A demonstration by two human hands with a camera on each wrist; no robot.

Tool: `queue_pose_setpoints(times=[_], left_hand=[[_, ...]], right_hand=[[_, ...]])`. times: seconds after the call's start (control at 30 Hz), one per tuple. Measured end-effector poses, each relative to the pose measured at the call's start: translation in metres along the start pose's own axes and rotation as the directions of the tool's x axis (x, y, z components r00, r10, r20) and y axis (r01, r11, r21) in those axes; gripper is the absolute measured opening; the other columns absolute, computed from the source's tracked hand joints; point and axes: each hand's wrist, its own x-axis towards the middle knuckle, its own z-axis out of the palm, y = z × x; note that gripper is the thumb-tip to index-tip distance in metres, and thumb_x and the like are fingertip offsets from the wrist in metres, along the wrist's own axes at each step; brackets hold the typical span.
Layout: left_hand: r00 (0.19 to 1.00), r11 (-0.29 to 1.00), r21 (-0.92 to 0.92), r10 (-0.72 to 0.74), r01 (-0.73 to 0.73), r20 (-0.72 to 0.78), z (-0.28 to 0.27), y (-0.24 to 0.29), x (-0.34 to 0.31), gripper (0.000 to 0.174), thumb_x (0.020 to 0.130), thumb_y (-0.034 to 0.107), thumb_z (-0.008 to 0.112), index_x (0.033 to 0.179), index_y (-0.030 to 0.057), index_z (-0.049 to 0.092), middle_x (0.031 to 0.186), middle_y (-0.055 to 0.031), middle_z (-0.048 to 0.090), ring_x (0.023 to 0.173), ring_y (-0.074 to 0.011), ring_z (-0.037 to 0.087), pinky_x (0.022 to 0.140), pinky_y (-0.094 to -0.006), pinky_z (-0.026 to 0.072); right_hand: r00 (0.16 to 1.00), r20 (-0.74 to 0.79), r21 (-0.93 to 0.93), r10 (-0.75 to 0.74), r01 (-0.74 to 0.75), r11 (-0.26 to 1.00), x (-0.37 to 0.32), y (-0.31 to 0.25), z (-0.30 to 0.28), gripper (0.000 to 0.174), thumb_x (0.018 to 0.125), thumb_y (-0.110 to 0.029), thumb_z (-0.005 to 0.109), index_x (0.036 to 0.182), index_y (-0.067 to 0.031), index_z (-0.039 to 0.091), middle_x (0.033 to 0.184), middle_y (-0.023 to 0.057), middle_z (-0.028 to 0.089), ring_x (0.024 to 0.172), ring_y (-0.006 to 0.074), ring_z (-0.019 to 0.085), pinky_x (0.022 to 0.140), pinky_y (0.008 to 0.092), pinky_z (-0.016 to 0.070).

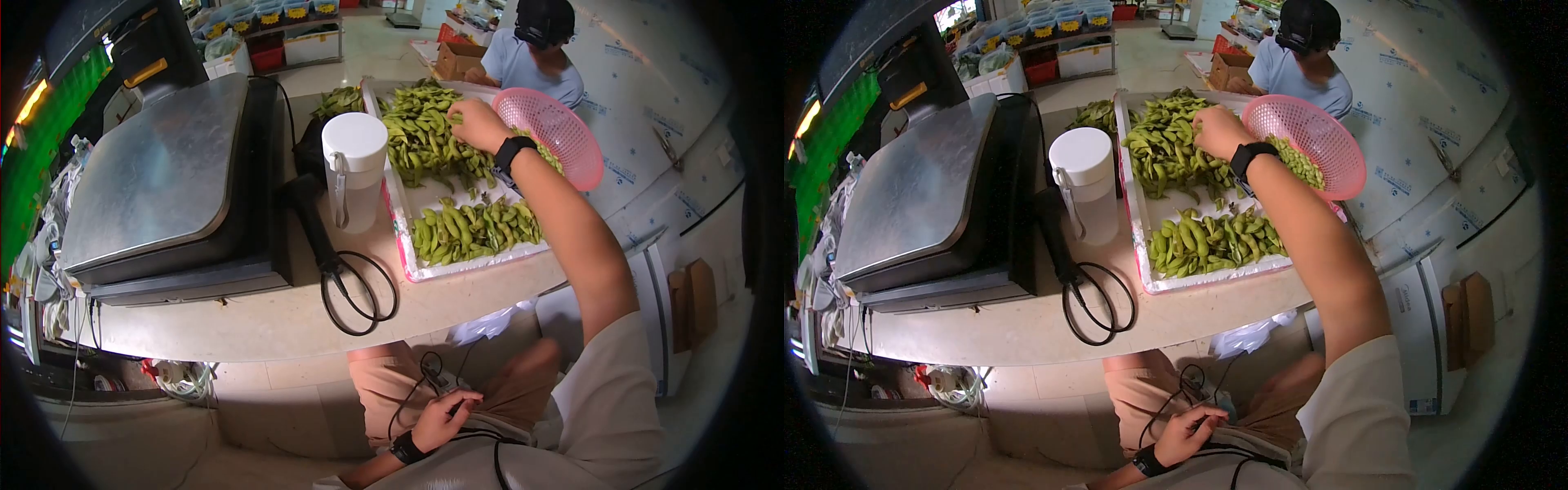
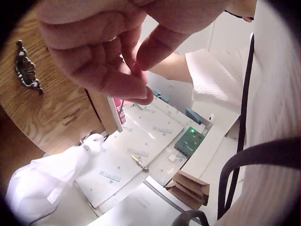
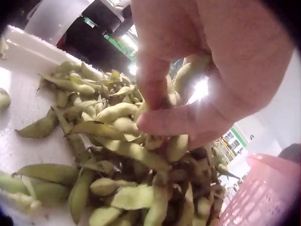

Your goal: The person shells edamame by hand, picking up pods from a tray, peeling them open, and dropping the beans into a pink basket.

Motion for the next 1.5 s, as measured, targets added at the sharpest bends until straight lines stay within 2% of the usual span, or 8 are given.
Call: queue_pose_setpoints(times=[0.1,0.5,0.63,0.73,0.8,0.93,1.2,1.5], left_hand=[[1.000,1.000,0.011,-0.010,0.010,0.000,0.000,0.001,0.000,0.019,0.088,0.002,0.053,0.105,0.0040,0.060,0.094,-0.0094,0.064,0.084,-0.0189,0.063,0.076,-0.0266,0.0479],[1.000,0.989,-0.144,-0.021,0.018,-0.022,-0.001,-0.002,0.004,0.019,0.094,0.007,0.047,0.108,-0.0005,0.057,0.101,-0.0062,0.062,0.088,-0.0115,0.058,0.079,-0.0246,0.0470],[0.990,0.926,-0.376,-0.040,-0.014,-0.134,-0.012,0.010,0.010,0.024,0.095,0.012,0.050,0.116,0.0006,0.054,0.104,-0.0052,0.062,0.090,-0.0110,0.057,0.079,-0.0238,0.0457],[0.996,0.707,-0.703,0.021,-0.073,-0.082,-0.013,0.033,0.021,0.037,0.096,0.019,0.046,0.128,0.0002,0.043,0.121,-0.0139,0.054,0.110,-0.0203,0.053,0.093,-0.0337,0.0423],[0.994,0.584,-0.806,0.105,-0.094,-0.040,0.001,0.049,0.025,0.048,0.096,0.028,0.045,0.135,0.0005,0.035,0.131,-0.0157,0.045,0.120,-0.0245,0.046,0.100,-0.0384,0.0359],[1.000,0.201,-0.980,-0.003,0.012,0.011,0.024,0.060,0.020,0.056,0.097,0.040,0.035,0.136,-0.0002,0.033,0.137,-0.0144,0.040,0.126,-0.0250,0.039,0.107,-0.0371,0.0274],[0.994,0.301,-0.953,-0.102,-0.015,-0.048,0.065,0.067,0.008,0.052,0.098,0.041,0.029,0.126,0.0005,0.043,0.133,-0.0164,0.044,0.124,-0.0288,0.043,0.102,-0.0373,0.0357],[0.980,0.136,-0.979,-0.149,0.154,0.134,0.087,0.019,-0.018,0.042,0.097,0.036,0.034,0.118,0.0029,0.048,0.119,-0.0145,0.053,0.115,-0.0285,0.049,0.100,-0.0375,0.0380]], right_hand=[[0.996,0.017,0.234,0.091,-0.093,0.968,0.005,0.000,-0.012,0.024,0.072,-0.005,0.062,0.093,0.0058,0.061,0.069,0.0167,0.065,0.050,0.0197,0.063,0.056,0.0311,0.0507],[0.977,0.002,0.876,0.212,-0.103,0.471,-0.020,-0.015,-0.038,0.022,0.083,-0.004,0.058,0.103,0.0055,0.054,0.084,0.0127,0.064,0.068,0.0156,0.063,0.062,0.0238,0.0512],[0.990,0.139,0.913,-0.030,-0.117,0.391,-0.103,-0.068,-0.072,0.019,0.088,-0.006,0.056,0.105,0.0027,0.053,0.086,0.0101,0.062,0.077,0.0148,0.062,0.065,0.0239,0.0513],[0.986,0.079,0.889,-0.144,-0.004,0.458,-0.211,-0.110,-0.064,0.022,0.085,0.001,0.054,0.107,-0.0023,0.054,0.094,0.0053,0.056,0.085,0.0127,0.059,0.071,0.0250,0.0508],[0.952,-0.105,0.617,-0.288,0.289,0.732,-0.260,-0.121,-0.049,0.028,0.077,0.005,0.056,0.105,-0.0014,0.057,0.097,0.0099,0.057,0.084,0.0206,0.059,0.072,0.0305,0.0498],[0.946,-0.176,0.564,-0.274,0.325,0.760,-0.333,-0.139,-0.020,0.036,0.072,0.003,0.061,0.108,-0.0033,0.058,0.105,0.0119,0.056,0.091,0.0270,0.060,0.075,0.0336,0.0505],[0.939,-0.227,0.456,-0.259,0.337,0.824,-0.421,-0.133,-0.006,0.037,0.074,-0.005,0.064,0.111,-0.0062,0.058,0.113,0.0072,0.055,0.103,0.0238,0.051,0.088,0.0362,0.0407],[0.945,-0.293,0.567,-0.148,0.296,0.769,-0.474,-0.121,-0.004,0.039,0.074,-0.013,0.059,0.112,-0.0067,0.055,0.117,0.0103,0.050,0.113,0.0289,0.046,0.097,0.0434,0.0312]])
